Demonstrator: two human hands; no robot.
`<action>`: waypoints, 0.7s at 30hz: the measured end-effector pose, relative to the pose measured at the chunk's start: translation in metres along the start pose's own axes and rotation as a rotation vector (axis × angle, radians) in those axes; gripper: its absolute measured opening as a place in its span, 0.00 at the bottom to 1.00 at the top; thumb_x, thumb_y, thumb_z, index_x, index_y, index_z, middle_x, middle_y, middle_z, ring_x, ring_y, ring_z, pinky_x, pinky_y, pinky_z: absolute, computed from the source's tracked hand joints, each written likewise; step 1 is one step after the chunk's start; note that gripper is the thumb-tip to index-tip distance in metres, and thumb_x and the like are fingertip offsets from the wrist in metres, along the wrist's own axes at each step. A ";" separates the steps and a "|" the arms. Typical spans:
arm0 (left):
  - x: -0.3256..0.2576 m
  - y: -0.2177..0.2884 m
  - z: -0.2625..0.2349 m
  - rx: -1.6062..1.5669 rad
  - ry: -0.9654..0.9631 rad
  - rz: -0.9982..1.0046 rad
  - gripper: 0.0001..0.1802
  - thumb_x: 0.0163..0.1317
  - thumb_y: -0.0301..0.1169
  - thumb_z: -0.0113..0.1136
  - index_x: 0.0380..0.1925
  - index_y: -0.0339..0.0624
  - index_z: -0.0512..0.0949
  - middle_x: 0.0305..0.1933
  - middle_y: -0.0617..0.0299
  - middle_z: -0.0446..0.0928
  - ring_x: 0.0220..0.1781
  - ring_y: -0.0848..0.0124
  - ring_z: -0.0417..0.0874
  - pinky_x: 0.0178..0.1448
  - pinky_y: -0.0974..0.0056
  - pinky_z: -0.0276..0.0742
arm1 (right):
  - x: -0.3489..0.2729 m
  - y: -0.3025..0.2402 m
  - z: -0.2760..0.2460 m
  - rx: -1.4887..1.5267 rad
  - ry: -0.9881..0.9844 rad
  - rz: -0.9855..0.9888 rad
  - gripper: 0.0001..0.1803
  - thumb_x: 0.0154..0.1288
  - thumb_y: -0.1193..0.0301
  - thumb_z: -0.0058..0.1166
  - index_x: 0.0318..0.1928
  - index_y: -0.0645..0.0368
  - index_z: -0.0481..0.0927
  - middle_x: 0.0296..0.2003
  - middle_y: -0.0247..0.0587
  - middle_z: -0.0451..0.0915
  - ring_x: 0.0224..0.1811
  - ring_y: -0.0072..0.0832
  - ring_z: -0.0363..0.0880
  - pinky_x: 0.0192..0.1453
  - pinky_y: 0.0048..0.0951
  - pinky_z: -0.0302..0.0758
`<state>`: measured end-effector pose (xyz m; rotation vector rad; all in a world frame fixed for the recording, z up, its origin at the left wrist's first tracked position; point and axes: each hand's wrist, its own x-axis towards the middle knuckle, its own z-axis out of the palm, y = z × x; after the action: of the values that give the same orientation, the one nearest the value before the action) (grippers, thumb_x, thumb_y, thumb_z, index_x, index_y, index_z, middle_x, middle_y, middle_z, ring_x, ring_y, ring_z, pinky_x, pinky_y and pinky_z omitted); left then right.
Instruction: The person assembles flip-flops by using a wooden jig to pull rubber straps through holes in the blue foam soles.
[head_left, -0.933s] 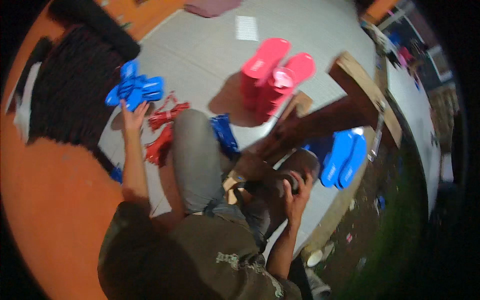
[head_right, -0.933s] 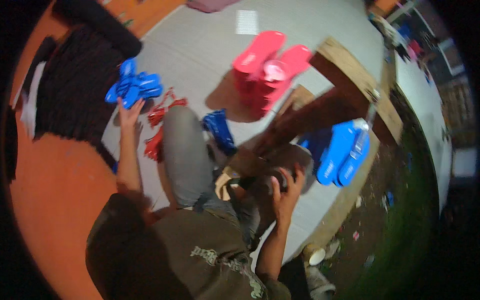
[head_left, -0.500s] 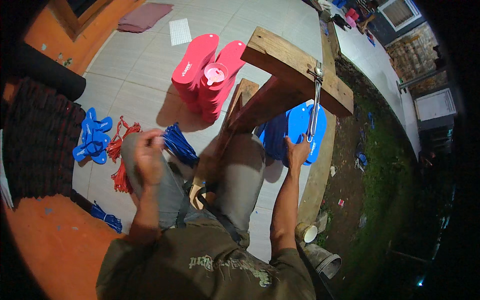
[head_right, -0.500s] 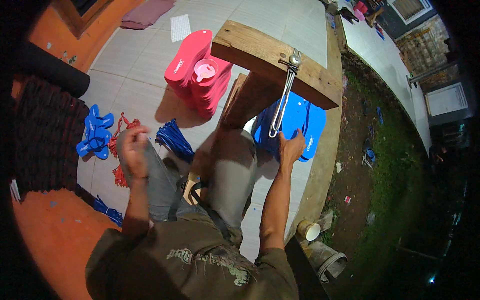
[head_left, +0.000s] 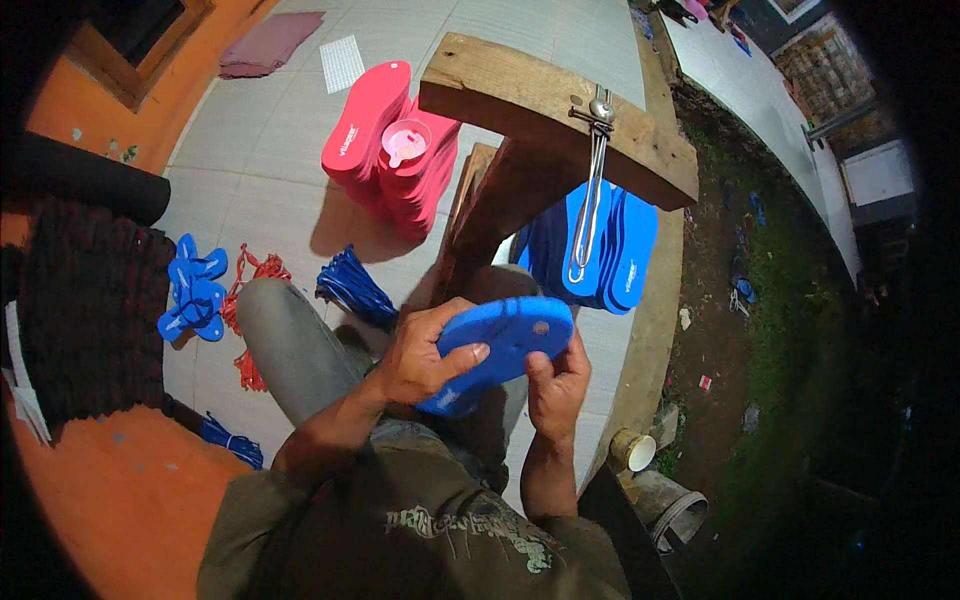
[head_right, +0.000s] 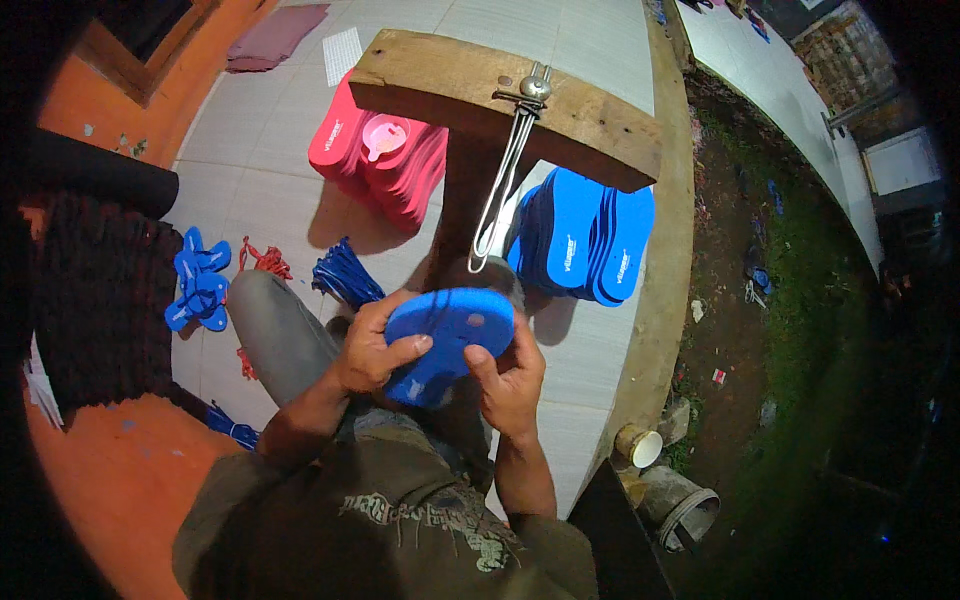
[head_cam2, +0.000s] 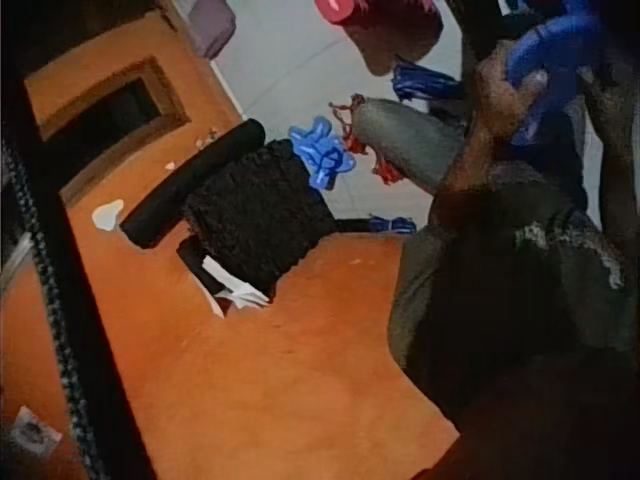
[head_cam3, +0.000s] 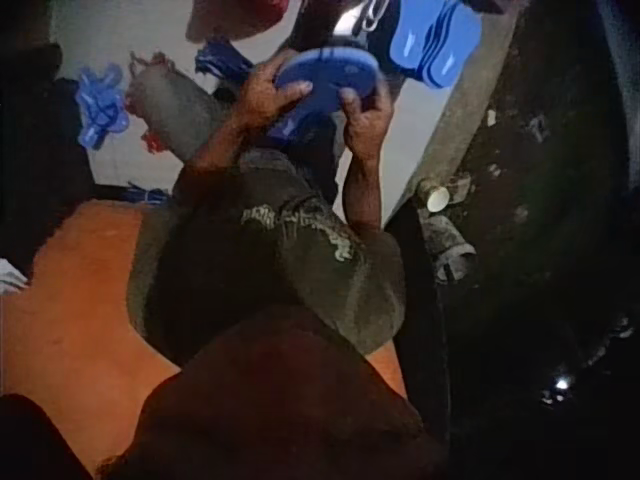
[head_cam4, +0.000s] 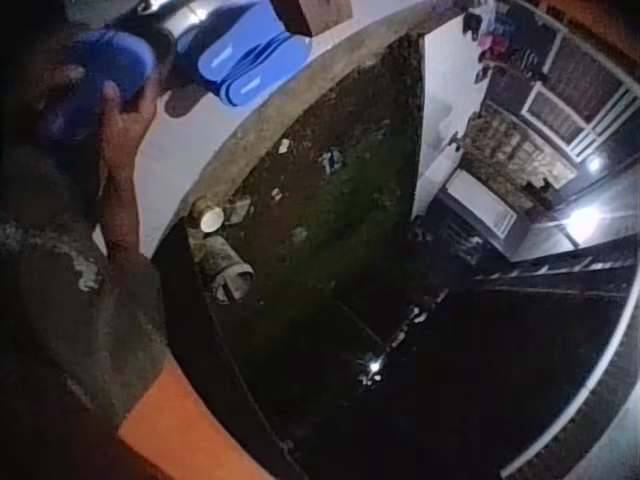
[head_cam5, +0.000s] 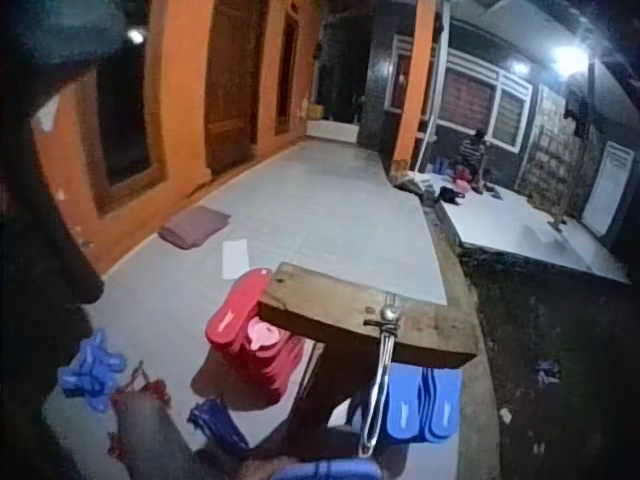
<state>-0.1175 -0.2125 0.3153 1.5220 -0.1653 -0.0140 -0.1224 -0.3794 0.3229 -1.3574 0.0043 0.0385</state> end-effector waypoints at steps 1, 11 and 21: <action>0.002 0.008 -0.001 -0.018 -0.041 0.093 0.17 0.49 0.34 0.60 0.37 0.34 0.72 0.29 0.54 0.75 0.31 0.68 0.77 0.39 0.66 0.72 | 0.003 -0.008 -0.002 0.064 -0.082 0.047 0.25 0.51 0.64 0.60 0.46 0.66 0.69 0.37 0.43 0.73 0.40 0.29 0.71 0.47 0.28 0.67; 0.063 0.069 -0.014 0.287 -0.148 0.919 0.11 0.43 0.26 0.57 0.30 0.37 0.76 0.32 0.55 0.73 0.33 0.60 0.75 0.38 0.60 0.74 | 0.051 -0.070 0.012 -0.236 -0.267 -0.801 0.08 0.45 0.72 0.59 0.29 0.55 0.76 0.31 0.40 0.79 0.37 0.35 0.78 0.44 0.33 0.74; 0.077 0.065 -0.018 0.229 -0.099 0.834 0.16 0.40 0.33 0.65 0.28 0.36 0.75 0.30 0.56 0.72 0.32 0.61 0.73 0.38 0.61 0.70 | 0.070 -0.065 0.019 -0.275 -0.177 -0.879 0.10 0.48 0.71 0.58 0.32 0.56 0.74 0.32 0.40 0.76 0.38 0.34 0.75 0.43 0.35 0.73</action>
<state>-0.0450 -0.2001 0.3870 1.5780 -0.8926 0.6111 -0.0508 -0.3730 0.3886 -1.5241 -0.7660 -0.5976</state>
